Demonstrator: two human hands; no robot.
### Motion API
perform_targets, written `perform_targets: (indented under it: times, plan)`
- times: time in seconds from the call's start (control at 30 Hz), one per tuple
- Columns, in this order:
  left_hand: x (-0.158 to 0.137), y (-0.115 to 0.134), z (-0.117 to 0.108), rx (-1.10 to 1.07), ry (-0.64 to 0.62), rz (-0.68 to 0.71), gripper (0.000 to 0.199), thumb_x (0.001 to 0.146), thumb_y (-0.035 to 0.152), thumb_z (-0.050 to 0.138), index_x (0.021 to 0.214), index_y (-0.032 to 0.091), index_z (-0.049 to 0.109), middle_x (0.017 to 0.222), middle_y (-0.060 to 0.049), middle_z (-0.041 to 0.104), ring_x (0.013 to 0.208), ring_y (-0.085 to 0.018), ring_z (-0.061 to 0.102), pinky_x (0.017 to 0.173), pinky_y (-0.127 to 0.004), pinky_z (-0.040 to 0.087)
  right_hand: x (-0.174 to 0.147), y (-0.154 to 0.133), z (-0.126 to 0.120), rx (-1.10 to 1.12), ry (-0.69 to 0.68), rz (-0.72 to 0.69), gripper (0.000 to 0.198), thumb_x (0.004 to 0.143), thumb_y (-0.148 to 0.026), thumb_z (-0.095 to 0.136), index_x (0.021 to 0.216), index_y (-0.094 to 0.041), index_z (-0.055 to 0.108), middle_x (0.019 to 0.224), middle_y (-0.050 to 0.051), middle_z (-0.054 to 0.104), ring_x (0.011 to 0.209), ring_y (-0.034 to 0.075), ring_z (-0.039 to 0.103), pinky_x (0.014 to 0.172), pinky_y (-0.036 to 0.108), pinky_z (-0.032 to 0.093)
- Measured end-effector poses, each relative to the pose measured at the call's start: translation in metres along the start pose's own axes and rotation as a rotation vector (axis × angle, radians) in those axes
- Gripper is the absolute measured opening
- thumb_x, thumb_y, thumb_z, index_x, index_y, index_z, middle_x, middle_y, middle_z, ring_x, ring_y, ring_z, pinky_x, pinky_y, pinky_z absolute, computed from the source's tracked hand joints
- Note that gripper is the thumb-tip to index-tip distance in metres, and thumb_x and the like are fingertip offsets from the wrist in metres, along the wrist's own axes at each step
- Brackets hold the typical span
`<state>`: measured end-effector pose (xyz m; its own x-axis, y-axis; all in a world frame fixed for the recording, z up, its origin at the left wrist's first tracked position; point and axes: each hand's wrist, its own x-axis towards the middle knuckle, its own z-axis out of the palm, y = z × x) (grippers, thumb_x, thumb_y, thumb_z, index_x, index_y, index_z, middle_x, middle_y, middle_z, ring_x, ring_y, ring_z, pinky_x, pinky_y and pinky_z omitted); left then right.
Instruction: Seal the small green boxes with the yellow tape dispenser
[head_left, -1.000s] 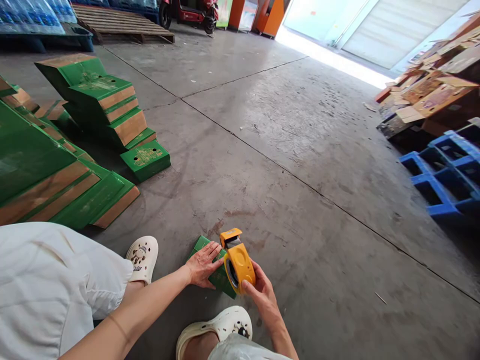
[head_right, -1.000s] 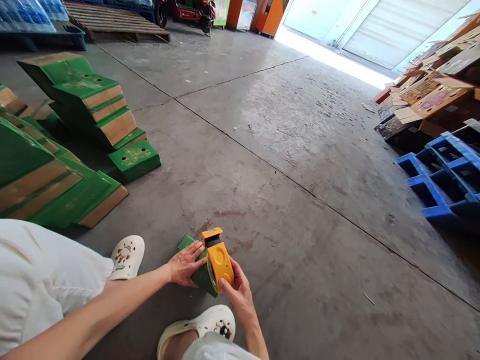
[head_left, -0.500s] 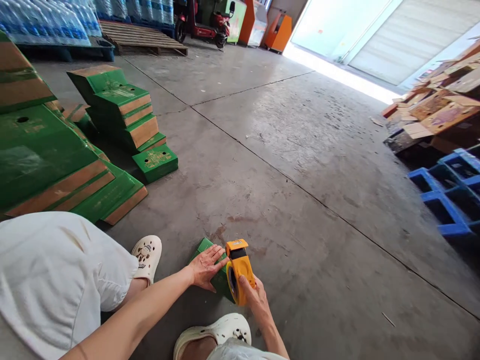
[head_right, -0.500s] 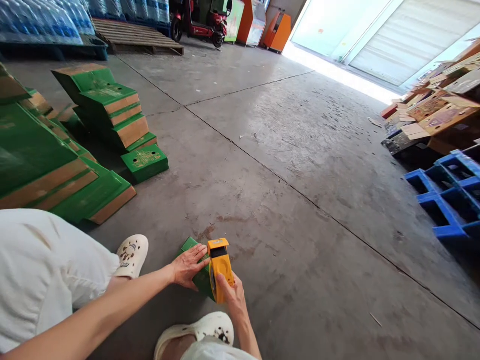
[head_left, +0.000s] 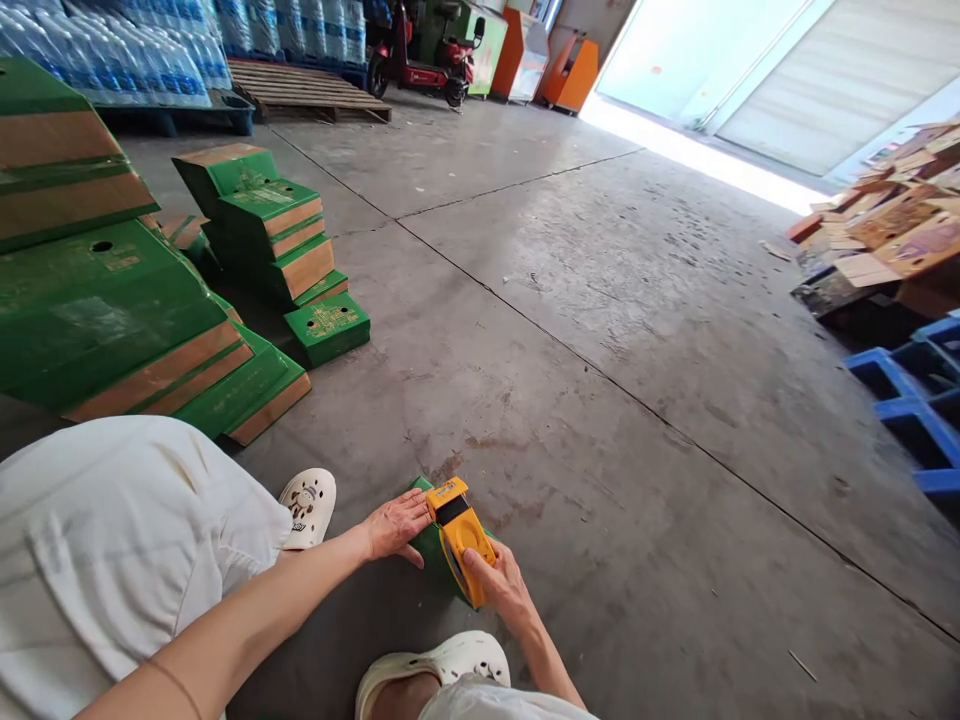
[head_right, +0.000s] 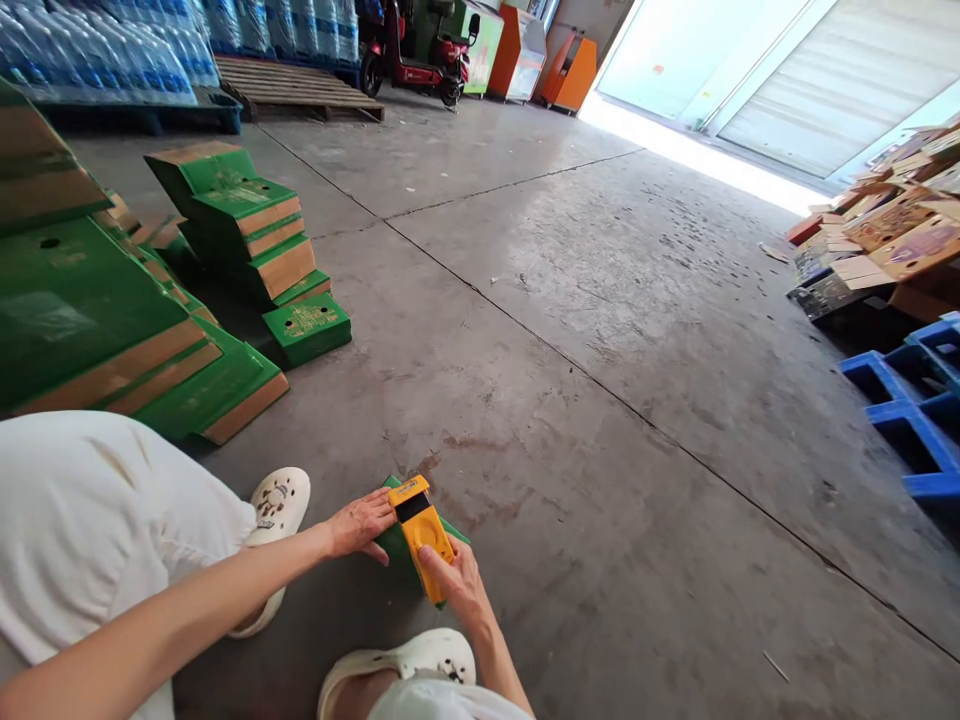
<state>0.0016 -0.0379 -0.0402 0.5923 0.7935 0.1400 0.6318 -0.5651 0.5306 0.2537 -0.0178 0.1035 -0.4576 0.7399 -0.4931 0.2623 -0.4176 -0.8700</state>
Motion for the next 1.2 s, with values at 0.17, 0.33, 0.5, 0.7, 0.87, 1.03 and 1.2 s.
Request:
perform_targets:
  times: [0.17,0.33,0.5,0.7,0.87,1.03,1.2]
  plan:
    - [0.008,-0.009,-0.008,-0.068,-0.007,-0.086,0.106,0.082,0.062,0.086,0.167,0.022,0.037,0.171,-0.02,0.041,0.162,-0.037,0.032,0.132,-0.054,0.03,0.005,-0.003,0.004,-0.005,0.012,0.006,0.066,0.073,-0.075,0.084,0.098,-0.014,0.077,0.077,0.003,0.065,0.068,0.016,0.052,0.062,0.027,0.039]
    - [0.012,-0.012,-0.009,-0.087,-0.015,-0.173,0.115,0.078,0.065,0.088,0.169,0.022,0.031,0.168,-0.021,0.044,0.16,-0.038,0.036,0.132,-0.061,0.026,0.0,-0.011,0.004,0.043,0.021,0.02,0.066,0.071,-0.075,0.085,0.098,-0.015,0.077,0.078,0.003,0.066,0.068,0.016,0.052,0.064,0.028,0.039]
    - [0.005,-0.012,-0.006,-0.105,0.018,-0.172,0.088,0.092,0.063,0.076,0.165,0.026,0.043,0.165,-0.016,0.05,0.158,-0.034,0.04,0.131,-0.057,0.028,0.001,-0.02,0.003,0.033,0.035,0.023,0.065,0.073,-0.078,0.082,0.089,-0.015,0.074,0.073,0.002,0.062,0.065,0.014,0.048,0.061,0.027,0.037]
    - [-0.001,-0.009,-0.007,-0.067,0.041,-0.15,0.067,0.096,0.06,0.073,0.156,0.033,0.058,0.166,-0.011,0.051,0.159,-0.031,0.039,0.132,-0.057,0.024,0.009,-0.021,0.005,-0.026,-0.018,0.051,0.067,0.073,-0.079,0.082,0.085,-0.013,0.073,0.069,0.001,0.061,0.062,0.013,0.047,0.059,0.026,0.036]
    - [0.0,-0.01,-0.012,-0.042,0.026,-0.151,0.074,0.082,0.067,0.084,0.147,0.036,0.067,0.169,-0.011,0.047,0.16,-0.034,0.037,0.131,-0.061,0.024,0.009,-0.009,0.002,0.048,0.148,0.037,0.068,0.074,-0.085,0.077,0.076,-0.018,0.068,0.064,0.001,0.058,0.058,0.014,0.046,0.056,0.029,0.037]
    - [0.001,-0.012,-0.01,-0.101,0.052,-0.212,0.054,0.088,0.059,0.082,0.137,0.04,0.074,0.167,-0.007,0.05,0.157,-0.033,0.041,0.131,-0.062,0.023,0.007,-0.005,0.003,0.038,0.105,0.041,0.066,0.074,-0.079,0.081,0.087,-0.015,0.074,0.073,0.002,0.063,0.065,0.016,0.052,0.061,0.029,0.04]
    - [0.003,-0.015,-0.01,-0.185,0.025,-0.231,0.044,0.093,0.057,0.078,0.135,0.043,0.075,0.166,-0.005,0.051,0.158,-0.035,0.039,0.129,-0.067,0.021,0.009,-0.006,0.002,-0.061,0.078,0.021,0.072,0.072,-0.086,0.076,0.082,-0.014,0.072,0.068,0.001,0.058,0.063,0.013,0.045,0.058,0.027,0.034]
